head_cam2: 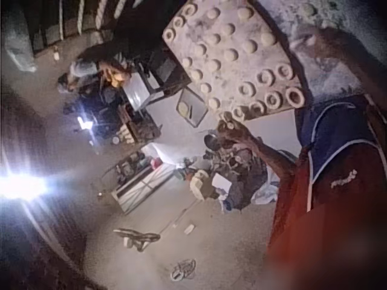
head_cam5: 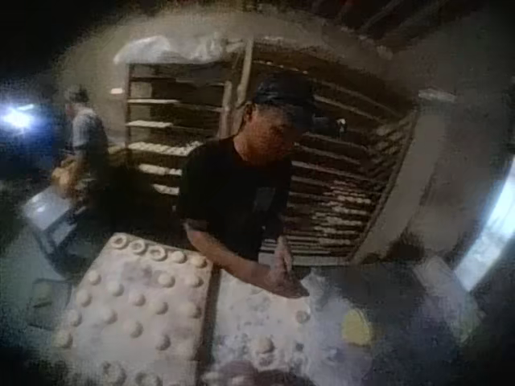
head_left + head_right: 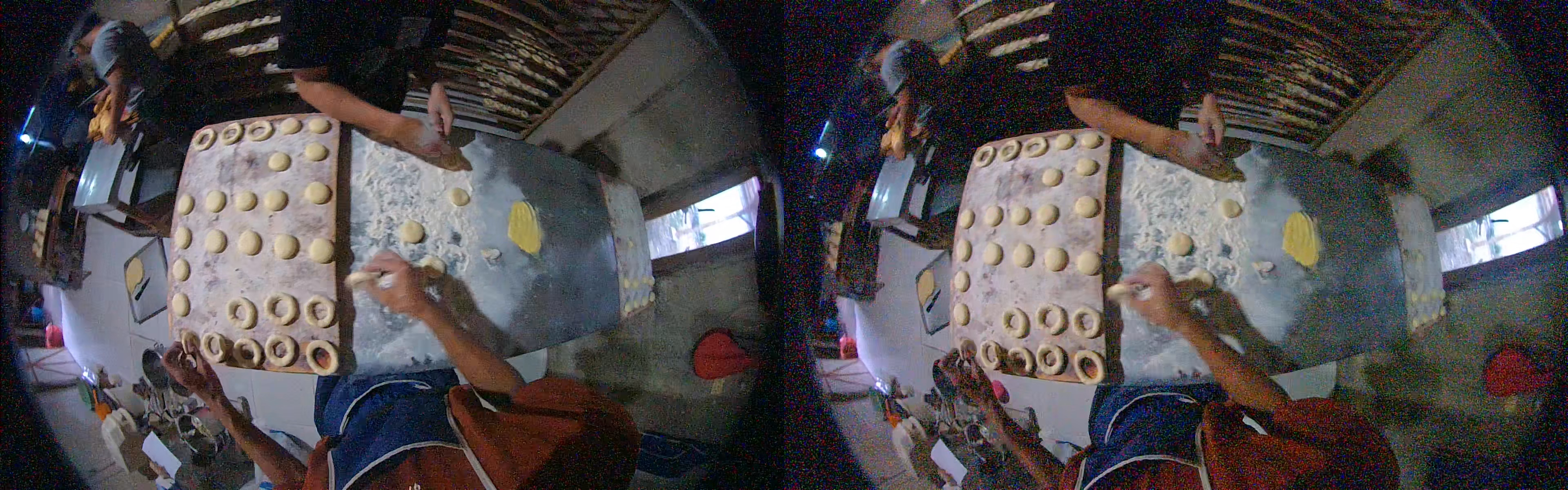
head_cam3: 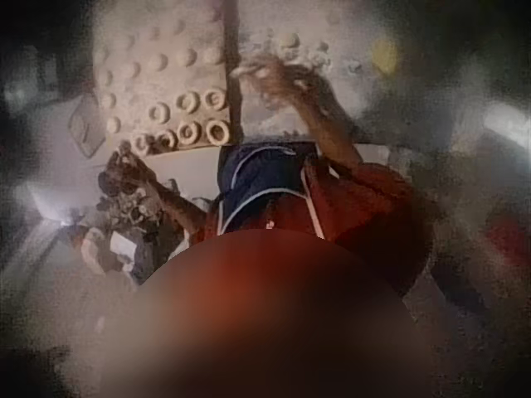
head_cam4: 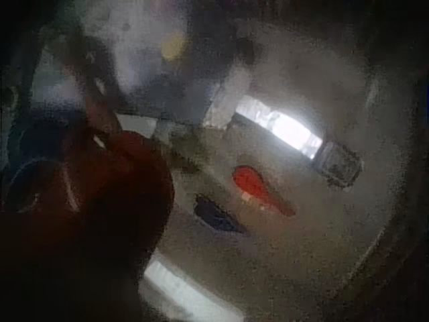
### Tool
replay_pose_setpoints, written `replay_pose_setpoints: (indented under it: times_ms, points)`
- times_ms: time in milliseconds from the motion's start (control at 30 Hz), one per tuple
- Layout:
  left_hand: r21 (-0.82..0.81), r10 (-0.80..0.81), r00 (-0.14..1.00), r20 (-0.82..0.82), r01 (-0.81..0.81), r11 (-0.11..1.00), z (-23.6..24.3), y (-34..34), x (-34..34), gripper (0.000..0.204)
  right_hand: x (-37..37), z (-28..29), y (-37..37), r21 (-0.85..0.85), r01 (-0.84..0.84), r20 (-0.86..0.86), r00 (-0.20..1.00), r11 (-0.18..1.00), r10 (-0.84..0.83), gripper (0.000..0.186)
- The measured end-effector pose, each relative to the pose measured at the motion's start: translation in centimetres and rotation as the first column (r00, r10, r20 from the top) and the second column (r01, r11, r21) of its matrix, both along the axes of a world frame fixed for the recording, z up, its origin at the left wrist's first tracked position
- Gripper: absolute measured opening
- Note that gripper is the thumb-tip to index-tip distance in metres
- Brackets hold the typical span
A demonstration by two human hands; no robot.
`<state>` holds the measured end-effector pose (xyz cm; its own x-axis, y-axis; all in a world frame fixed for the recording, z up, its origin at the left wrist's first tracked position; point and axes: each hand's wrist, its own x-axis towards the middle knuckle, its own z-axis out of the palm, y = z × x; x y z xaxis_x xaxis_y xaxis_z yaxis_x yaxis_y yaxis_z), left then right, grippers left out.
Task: The person shapes small dough balls into ring shapes by hand and places them on a wooden board. Another person works alongside, also shaping dough and arranging it on racks. The workspace is a bakery with flour on the table and multiple trays of dough.
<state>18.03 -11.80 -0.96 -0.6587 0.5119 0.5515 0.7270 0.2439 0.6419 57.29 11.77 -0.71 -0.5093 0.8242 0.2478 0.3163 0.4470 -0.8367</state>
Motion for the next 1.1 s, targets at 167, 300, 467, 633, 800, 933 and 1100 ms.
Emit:
replay_pose_setpoints:
  times_ms: [167, 300, 467, 633, 800, 933, 1100]
  points:
    - [-0.200, -0.443, 0.833, -0.330, 0.397, 0.896, 3.9, 7.4, 10.6, 0.038, 14.7, -1.4, 4.9, -0.292, 0.370, 0.218, 0.924, 0.882, -0.315, 0.026]
    - [-0.065, -0.456, 0.620, 0.638, 0.634, 0.771, 3.5, 14.8, 25.8, 0.051, 16.5, -1.6, 8.5, -0.074, 0.331, 0.430, 0.862, 0.941, -0.270, 0.022]
    - [0.089, -0.540, 0.467, 0.700, 0.693, 0.715, 0.0, 19.2, 36.1, 0.034, 16.7, -2.1, 9.1, -0.218, 0.163, 0.332, 0.939, 0.962, -0.084, 0.034]
    - [0.189, -0.488, 0.307, 0.817, 0.656, 0.730, -0.4, 21.1, 40.6, 0.033, 17.5, -1.0, 4.8, -0.311, 0.150, -0.059, 0.982, 0.939, -0.177, 0.033]
    - [0.256, -0.498, 0.251, 0.830, 0.621, 0.741, 0.5, 20.5, 43.2, 0.026, 18.1, -1.2, 2.7, -0.324, 0.150, -0.238, 0.942, 0.934, -0.234, 0.046]
    - [0.306, -0.530, 0.250, 0.810, 0.592, 0.746, 0.5, 20.2, 44.3, 0.023, 18.4, 0.7, 2.0, -0.344, 0.115, -0.198, 0.961, 0.932, -0.192, 0.054]
    - [0.533, -0.514, -0.168, 0.841, 0.421, 0.734, -0.4, 20.3, 44.2, 0.030, 20.2, 2.0, 2.4, -0.635, -0.433, -0.585, 0.811, 0.640, -0.032, 0.052]
